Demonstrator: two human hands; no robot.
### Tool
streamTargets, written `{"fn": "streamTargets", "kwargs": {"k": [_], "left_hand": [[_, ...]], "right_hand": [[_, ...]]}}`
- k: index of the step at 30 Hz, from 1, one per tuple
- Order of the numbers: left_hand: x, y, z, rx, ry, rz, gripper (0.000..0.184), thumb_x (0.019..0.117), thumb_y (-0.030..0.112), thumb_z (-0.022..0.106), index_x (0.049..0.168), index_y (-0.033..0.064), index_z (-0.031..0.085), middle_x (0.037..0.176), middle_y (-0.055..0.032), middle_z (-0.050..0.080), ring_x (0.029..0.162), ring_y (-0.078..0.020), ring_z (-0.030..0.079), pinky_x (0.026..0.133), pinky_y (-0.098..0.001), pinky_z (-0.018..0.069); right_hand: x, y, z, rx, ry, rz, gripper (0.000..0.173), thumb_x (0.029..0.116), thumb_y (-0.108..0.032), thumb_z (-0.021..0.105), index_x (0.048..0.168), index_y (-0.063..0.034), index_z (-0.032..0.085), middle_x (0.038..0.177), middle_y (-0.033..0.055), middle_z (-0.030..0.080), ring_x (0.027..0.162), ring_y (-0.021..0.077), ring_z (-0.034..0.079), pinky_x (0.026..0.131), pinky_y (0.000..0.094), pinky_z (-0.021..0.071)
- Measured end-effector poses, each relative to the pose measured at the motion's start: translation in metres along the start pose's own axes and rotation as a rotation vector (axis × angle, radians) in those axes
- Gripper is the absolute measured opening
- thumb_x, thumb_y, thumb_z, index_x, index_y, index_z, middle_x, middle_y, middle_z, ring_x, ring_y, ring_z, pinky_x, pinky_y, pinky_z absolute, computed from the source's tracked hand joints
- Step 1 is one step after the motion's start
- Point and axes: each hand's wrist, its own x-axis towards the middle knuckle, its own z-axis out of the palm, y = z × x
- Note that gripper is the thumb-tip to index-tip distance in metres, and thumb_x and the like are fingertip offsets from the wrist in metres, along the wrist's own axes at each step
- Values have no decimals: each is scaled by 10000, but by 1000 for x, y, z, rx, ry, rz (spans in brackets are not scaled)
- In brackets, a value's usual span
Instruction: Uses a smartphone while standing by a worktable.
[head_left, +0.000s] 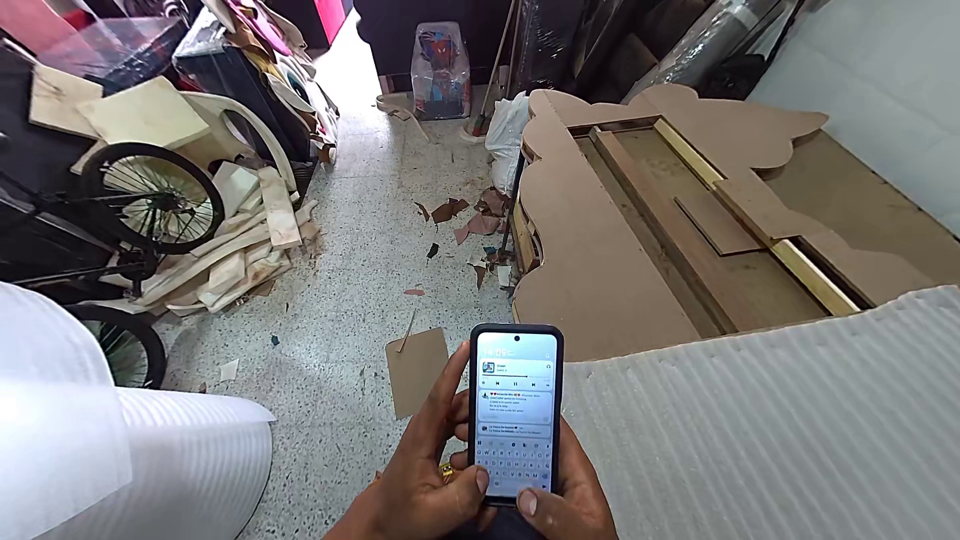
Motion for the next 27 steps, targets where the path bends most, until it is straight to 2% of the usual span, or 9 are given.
{"fn": "streamTargets", "kwargs": {"k": [5,7,10,14,27], "left_hand": [[10,-5,8,0,-21,-3,988,942,204,689,1653,223,3,1401,-192,555,1177,-292,645,975,-438,576],[13,-7,11,7,-21,-3,982,945,209,682,1653,224,2,1401,-187,555,1177,-288,643,973,-429,575],[16,-10,13,-3,-24,-10,968,956,219,673,1654,233,3,1401,-189,553,1176,-289,642,977,-431,574],[19,-9,13,-1,-27,-21,965,955,218,671,1655,233,6,1404,-197,551,1176,-293,642,976,-432,574],[10,-4,-3,-11,-64,-32,968,950,214,665,1654,240,2,1378,-195,565,1151,-283,650,954,-415,579]], "right_hand": [[-2,-4,-11,10,3,-22,735,949,-48,640,1544,-54,208,1379,224,575,1179,376,648,880,548,608],[-3,-6,-15,21,2,-33,727,950,-46,636,1539,-49,209,1372,236,574,1173,384,650,866,551,611],[-3,-11,-17,18,2,-30,722,955,-46,637,1540,-71,215,1371,206,579,1151,364,665,839,542,624],[-1,-12,-17,43,3,-24,713,951,-29,634,1528,-63,216,1357,238,579,1130,403,667,805,559,627],[-2,1,0,15,33,-49,726,951,-25,632,1537,-59,205,1360,232,575,1124,396,671,807,560,629]]}}
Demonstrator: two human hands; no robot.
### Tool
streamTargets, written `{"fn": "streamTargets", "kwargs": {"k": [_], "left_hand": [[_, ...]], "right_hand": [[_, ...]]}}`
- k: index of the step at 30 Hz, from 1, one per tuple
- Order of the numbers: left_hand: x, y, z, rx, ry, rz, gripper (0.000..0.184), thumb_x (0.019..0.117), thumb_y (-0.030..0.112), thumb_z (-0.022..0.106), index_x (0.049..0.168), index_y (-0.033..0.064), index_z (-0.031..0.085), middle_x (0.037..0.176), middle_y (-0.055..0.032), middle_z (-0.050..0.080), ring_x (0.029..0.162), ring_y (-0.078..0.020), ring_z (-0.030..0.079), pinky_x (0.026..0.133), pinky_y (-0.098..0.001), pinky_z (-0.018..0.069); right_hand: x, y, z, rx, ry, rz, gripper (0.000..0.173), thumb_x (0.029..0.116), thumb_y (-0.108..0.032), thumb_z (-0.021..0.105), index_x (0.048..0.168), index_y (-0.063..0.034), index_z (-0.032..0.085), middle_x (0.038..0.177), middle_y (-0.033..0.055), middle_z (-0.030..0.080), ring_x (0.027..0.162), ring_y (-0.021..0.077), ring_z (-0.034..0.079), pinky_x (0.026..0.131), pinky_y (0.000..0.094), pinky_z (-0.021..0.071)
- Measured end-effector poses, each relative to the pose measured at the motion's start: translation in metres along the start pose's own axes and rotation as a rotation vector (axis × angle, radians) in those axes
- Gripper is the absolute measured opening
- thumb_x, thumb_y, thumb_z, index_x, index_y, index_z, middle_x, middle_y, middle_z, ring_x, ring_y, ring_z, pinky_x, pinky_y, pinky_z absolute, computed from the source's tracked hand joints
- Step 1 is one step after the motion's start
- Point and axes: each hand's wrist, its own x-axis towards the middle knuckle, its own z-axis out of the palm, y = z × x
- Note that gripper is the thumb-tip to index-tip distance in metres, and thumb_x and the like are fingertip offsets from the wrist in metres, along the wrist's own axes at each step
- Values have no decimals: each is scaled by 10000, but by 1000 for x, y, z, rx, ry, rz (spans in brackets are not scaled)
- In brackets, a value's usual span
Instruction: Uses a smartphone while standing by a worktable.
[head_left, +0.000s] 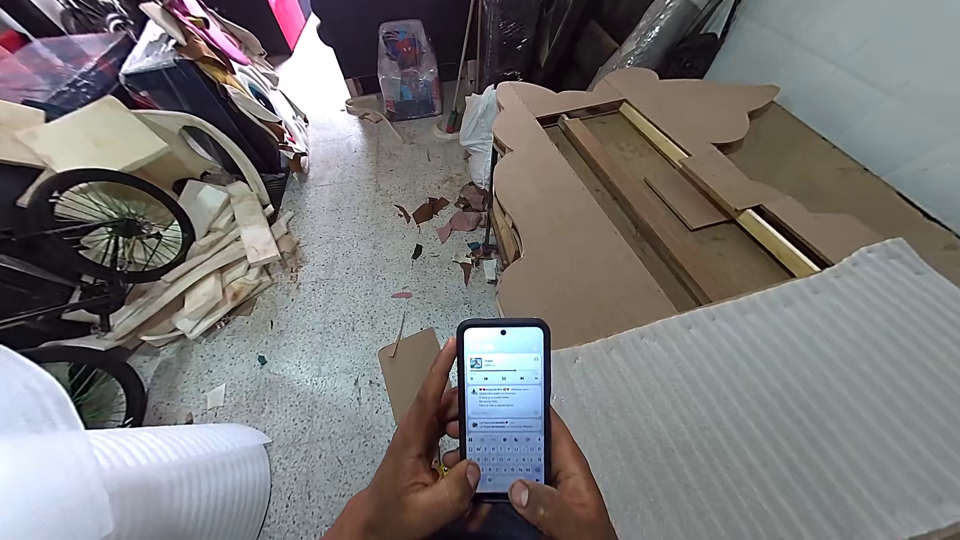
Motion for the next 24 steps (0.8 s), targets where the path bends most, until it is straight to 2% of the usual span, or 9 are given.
{"fn": "streamTargets", "kwargs": {"k": [4,9,12,15,18,21,24], "left_hand": [[-8,5,-6,-5,-34,-4,970,948,219,669,1653,241,4,1373,-185,573,1145,-277,654,951,-416,583],[-23,15,-17,-26,-58,-5,957,950,228,662,1652,240,13,1364,-183,577,1146,-278,658,947,-426,588],[-35,23,-27,-46,-66,4,951,953,222,660,1653,245,16,1368,-181,574,1145,-272,658,945,-418,589],[-49,28,-37,-65,-76,24,951,954,204,655,1653,236,11,1384,-188,561,1155,-277,653,956,-424,585],[-61,34,-49,-79,-88,42,957,953,204,658,1653,218,5,1394,-187,558,1165,-273,650,968,-419,579],[-71,38,-59,-106,-120,41,963,948,200,661,1654,211,7,1399,-192,558,1174,-282,645,978,-426,572],[-74,37,-65,-136,-176,49,970,947,207,668,1653,205,2,1396,-190,563,1170,-278,650,983,-423,572]], "right_hand": [[-9,8,13,-11,32,-17,730,960,-46,631,1551,-71,203,1375,229,570,1143,396,662,813,564,626],[-16,23,33,-32,32,-46,745,956,-48,615,1565,-66,186,1410,222,548,1224,377,620,914,577,587],[-17,33,48,-68,41,-59,737,951,-47,620,1557,-64,201,1403,198,558,1218,348,627,934,558,582],[-20,43,65,-79,56,-56,729,956,-57,634,1555,-83,220,1394,188,573,1203,341,640,920,549,593],[-21,52,86,-162,105,-51,741,953,-79,681,1539,-68,226,1368,169,595,1161,318,670,869,514,627],[-24,64,102,-236,159,-79,742,933,-77,708,1512,-48,244,1330,188,613,1105,331,694,807,503,647],[-29,72,118,-279,229,-100,744,927,-57,707,1509,-54,244,1317,170,627,1076,318,708,790,488,655]]}}
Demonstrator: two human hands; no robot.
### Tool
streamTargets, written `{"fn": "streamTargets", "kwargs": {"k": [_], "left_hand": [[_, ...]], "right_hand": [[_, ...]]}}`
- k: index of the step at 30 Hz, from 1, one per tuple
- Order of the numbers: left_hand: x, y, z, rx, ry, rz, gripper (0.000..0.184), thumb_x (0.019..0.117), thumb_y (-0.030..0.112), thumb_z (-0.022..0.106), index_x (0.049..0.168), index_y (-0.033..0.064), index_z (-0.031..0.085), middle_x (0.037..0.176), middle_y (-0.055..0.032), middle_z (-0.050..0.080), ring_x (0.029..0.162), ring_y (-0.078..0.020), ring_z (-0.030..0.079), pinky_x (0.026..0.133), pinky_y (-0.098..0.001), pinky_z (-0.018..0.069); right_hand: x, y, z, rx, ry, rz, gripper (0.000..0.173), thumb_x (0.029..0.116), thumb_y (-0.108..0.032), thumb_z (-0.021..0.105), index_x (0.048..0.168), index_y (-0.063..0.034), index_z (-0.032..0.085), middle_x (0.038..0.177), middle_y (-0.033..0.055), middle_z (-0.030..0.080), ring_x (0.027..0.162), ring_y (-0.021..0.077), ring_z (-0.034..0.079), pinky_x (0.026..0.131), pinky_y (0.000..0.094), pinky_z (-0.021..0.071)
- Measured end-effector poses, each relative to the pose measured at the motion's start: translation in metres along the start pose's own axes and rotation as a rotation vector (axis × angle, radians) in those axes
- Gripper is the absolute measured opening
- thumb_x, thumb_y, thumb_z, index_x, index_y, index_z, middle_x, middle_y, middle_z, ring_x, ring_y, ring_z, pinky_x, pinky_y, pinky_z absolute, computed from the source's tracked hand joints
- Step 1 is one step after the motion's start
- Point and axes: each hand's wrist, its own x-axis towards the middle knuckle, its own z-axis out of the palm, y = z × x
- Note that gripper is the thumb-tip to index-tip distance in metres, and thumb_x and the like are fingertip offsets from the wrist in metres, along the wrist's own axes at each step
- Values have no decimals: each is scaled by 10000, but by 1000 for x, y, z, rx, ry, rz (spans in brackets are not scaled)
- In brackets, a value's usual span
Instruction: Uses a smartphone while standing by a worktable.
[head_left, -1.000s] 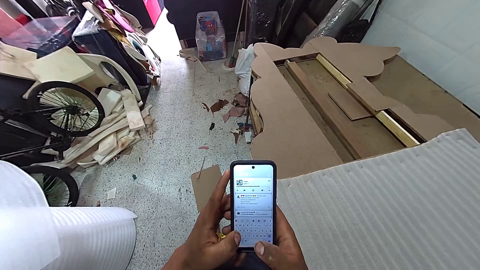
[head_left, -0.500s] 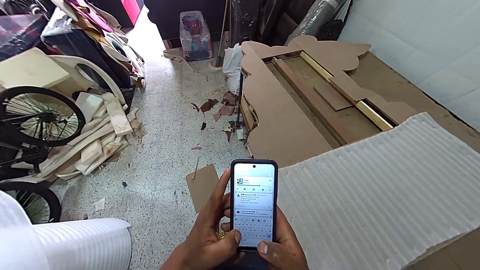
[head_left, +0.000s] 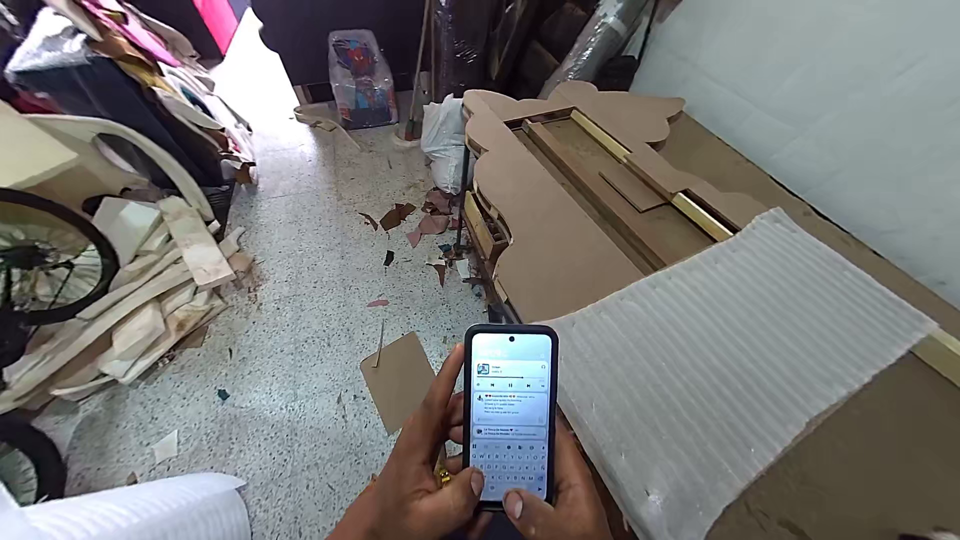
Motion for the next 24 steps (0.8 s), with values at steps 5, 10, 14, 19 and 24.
{"fn": "streamTargets", "kwargs": {"k": [5,10,14,19,24], "left_hand": [[-8,-9,1,-36,-119,-28,980,950,253,670,1652,209,-12,1374,-186,575,1150,-282,653,959,-423,582],[-3,-19,16,-152,-236,-71,1019,935,239,695,1650,236,-31,1378,-185,573,1080,-298,684,852,-426,629],[2,-27,39,-145,-280,-95,1046,911,192,733,1651,264,-3,1338,-164,602,1016,-272,703,780,-381,644],[8,-31,66,-194,-408,-86,976,965,245,671,1651,235,-24,1366,-172,593,1090,-284,688,883,-420,624],[7,-38,108,-71,-447,-35,982,949,279,682,1652,254,-3,1374,-151,604,1120,-280,681,936,-429,603]], "right_hand": [[-23,8,14,-67,198,-30,676,924,-29,702,1466,-21,298,1220,211,664,931,364,742,600,486,664],[-50,13,9,107,249,-120,550,1030,-171,545,1519,-70,316,1325,238,610,1081,392,692,700,528,644],[-73,5,8,23,405,-146,497,1037,-148,497,1497,-41,345,1289,197,634,1064,322,705,728,490,649],[-107,-4,0,96,355,-221,553,1031,-172,517,1529,-83,293,1353,231,589,1096,393,679,739,539,637],[-144,-24,-9,1,386,-260,643,972,-64,603,1518,-47,264,1322,214,608,1081,376,691,758,540,644]]}}
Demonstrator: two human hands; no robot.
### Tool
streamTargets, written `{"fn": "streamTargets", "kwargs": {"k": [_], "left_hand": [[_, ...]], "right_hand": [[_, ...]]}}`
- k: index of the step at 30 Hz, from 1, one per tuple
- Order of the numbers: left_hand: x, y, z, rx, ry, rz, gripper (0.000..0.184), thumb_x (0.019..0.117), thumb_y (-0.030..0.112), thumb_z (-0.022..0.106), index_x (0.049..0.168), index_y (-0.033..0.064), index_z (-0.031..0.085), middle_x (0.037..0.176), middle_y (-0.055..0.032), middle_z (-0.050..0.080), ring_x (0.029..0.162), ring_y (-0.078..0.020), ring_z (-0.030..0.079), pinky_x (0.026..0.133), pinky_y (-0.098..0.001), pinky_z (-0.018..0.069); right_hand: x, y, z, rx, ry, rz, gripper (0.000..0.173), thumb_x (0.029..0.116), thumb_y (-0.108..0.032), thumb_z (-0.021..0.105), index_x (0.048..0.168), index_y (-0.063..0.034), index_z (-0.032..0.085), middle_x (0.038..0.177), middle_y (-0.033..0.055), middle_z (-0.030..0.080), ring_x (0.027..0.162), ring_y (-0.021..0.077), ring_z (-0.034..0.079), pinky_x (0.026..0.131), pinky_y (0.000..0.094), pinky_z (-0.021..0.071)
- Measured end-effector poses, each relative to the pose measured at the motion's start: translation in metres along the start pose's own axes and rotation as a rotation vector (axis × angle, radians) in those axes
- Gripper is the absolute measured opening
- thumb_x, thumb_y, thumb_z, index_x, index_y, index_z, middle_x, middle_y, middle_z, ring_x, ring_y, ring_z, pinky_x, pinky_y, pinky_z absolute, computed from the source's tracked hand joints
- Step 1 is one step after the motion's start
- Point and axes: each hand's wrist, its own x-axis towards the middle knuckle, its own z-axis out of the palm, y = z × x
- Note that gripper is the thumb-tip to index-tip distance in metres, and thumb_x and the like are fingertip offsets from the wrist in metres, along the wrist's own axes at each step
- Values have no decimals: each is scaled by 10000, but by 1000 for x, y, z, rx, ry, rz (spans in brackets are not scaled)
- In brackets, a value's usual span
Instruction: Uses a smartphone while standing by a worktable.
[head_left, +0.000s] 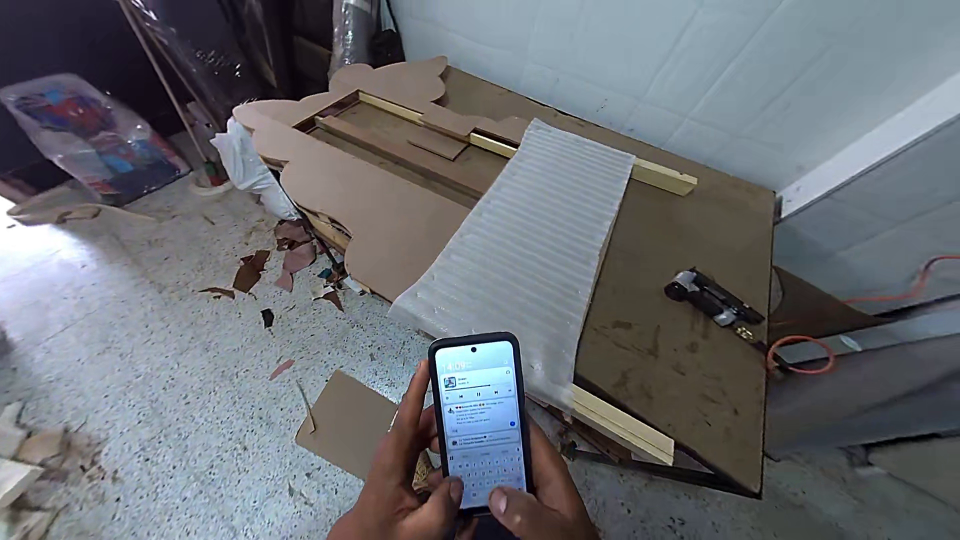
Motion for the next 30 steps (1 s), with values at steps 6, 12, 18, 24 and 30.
{"fn": "streamTargets", "kwargs": {"k": [6,12,18,24,30], "left_hand": [[28,-18,78,4,-16,2,1027,905,213,730,1654,244,28,1385,-140,599,1105,-263,688,891,-402,619],[53,-37,165,-118,-67,-39,955,980,435,636,1654,212,-4,1426,-177,562,1147,-287,668,935,-424,602],[72,-53,232,-91,-55,-66,927,988,473,609,1652,211,19,1380,-181,593,1121,-294,678,923,-431,605],[90,-60,261,-60,-81,-71,924,989,462,608,1651,213,13,1364,-178,605,1109,-283,681,907,-422,607],[102,-65,269,-56,-123,-65,965,955,334,665,1648,208,6,1373,-174,600,1112,-279,686,912,-428,612]], "right_hand": [[-43,-49,-45,-127,117,14,732,892,73,626,1502,-7,230,1278,179,641,1027,335,720,761,510,658],[-90,-93,-115,-3,64,-32,756,926,-42,658,1534,-41,209,1348,190,599,1127,356,679,829,555,633],[-121,-123,-178,122,-49,-52,721,970,-124,612,1560,-83,201,1393,213,556,1164,397,648,841,587,616],[-133,-138,-209,144,-45,-99,653,990,-115,552,1564,-97,242,1406,173,559,1216,335,626,895,553,602],[-135,-141,-220,117,-16,-142,661,987,-101,540,1570,-82,230,1425,144,550,1259,277,602,990,512,563]]}}
